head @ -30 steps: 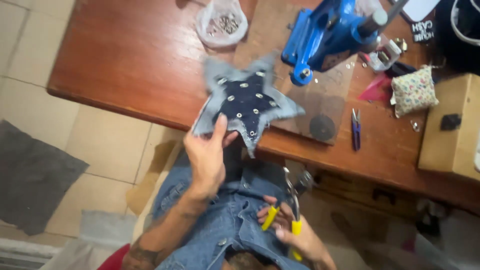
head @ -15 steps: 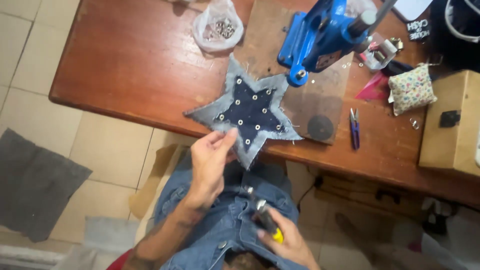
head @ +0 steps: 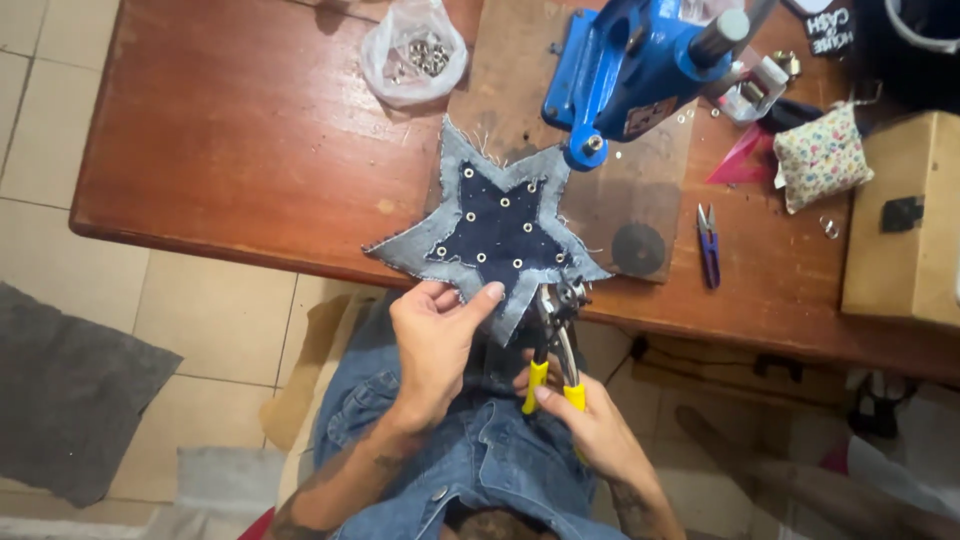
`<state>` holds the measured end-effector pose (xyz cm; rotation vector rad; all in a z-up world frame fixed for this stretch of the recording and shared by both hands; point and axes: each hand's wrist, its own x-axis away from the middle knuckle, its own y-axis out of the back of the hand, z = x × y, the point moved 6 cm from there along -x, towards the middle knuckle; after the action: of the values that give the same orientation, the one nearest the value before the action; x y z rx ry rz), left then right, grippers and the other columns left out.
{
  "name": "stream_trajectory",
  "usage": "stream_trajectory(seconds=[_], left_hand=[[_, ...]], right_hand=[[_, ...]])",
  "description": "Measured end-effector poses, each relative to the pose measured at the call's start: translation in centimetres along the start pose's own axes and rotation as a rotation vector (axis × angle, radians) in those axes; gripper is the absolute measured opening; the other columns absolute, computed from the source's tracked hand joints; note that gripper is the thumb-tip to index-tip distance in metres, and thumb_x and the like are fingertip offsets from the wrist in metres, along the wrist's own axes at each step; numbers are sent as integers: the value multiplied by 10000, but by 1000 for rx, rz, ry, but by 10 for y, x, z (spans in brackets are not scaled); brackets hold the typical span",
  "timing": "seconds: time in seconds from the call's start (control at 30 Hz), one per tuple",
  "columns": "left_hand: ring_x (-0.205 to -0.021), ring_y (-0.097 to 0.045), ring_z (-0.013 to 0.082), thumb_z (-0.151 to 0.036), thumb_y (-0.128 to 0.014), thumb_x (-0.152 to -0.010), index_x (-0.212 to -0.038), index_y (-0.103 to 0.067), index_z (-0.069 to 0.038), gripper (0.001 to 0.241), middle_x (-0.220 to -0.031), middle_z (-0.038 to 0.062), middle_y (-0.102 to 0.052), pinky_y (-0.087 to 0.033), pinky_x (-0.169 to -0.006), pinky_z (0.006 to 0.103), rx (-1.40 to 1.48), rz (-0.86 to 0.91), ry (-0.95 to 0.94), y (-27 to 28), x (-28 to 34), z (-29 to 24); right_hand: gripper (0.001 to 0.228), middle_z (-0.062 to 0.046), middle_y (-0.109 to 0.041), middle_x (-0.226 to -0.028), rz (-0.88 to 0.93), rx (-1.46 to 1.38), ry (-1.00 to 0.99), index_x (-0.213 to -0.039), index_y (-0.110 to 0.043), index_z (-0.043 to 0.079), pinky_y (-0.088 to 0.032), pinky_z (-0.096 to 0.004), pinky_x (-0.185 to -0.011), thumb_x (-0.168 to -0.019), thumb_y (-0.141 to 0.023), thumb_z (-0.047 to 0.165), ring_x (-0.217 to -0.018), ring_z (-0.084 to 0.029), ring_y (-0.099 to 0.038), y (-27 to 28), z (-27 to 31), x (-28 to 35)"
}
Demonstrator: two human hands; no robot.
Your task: Attaching metal grommets to a star-shaped fabric patch using a manual press and pliers
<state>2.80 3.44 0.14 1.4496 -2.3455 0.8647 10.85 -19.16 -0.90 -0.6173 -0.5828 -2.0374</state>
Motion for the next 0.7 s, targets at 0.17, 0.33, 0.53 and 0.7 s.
stream_trajectory(seconds=[0.17,0.33,0.53,0.7], left_hand=[[-1003,-909,161,-60,-1041,-891,-1124,-904,44,289,-1129,164,-984,-778,-924,310,-215,-20,-46,7,0,8],[-952,-909,139,-128,-1073,-868,-1098,-928,12,306,-1046,121,-980,-781,-896,300,-316,-50,-108,14,1,17],[-953,-920,151,-99,-1062,-878,-1119,-929,7,294,-1054,124,-980,-788,-905,303,-284,-36,-115,14,1,24],[-954,-927,154,-93,-1054,-885,-1115,-925,23,288,-1070,145,-989,-787,-892,301,-276,-26,-96,12,3,21]], right_hand=[[378,-3,-941,-1284,3,47,40,-1277,-947,154,-609,-354,-1177,-1121,-694,387,-1193,-162,-875,0,6,-8],[343,-35,-966,-1234,-10,7,14,-1257,-941,115,-664,-346,-1137,-1109,-712,322,-1152,-181,-912,-1,15,-12],[338,-66,-959,-1190,-33,-26,-20,-1217,-945,78,-702,-348,-1073,-1104,-713,297,-1089,-191,-901,-2,-1,-17],[321,-89,-945,-1120,-43,-95,4,-1208,-910,30,-716,-369,-1021,-1122,-716,270,-1011,-216,-887,-3,-4,-17]])
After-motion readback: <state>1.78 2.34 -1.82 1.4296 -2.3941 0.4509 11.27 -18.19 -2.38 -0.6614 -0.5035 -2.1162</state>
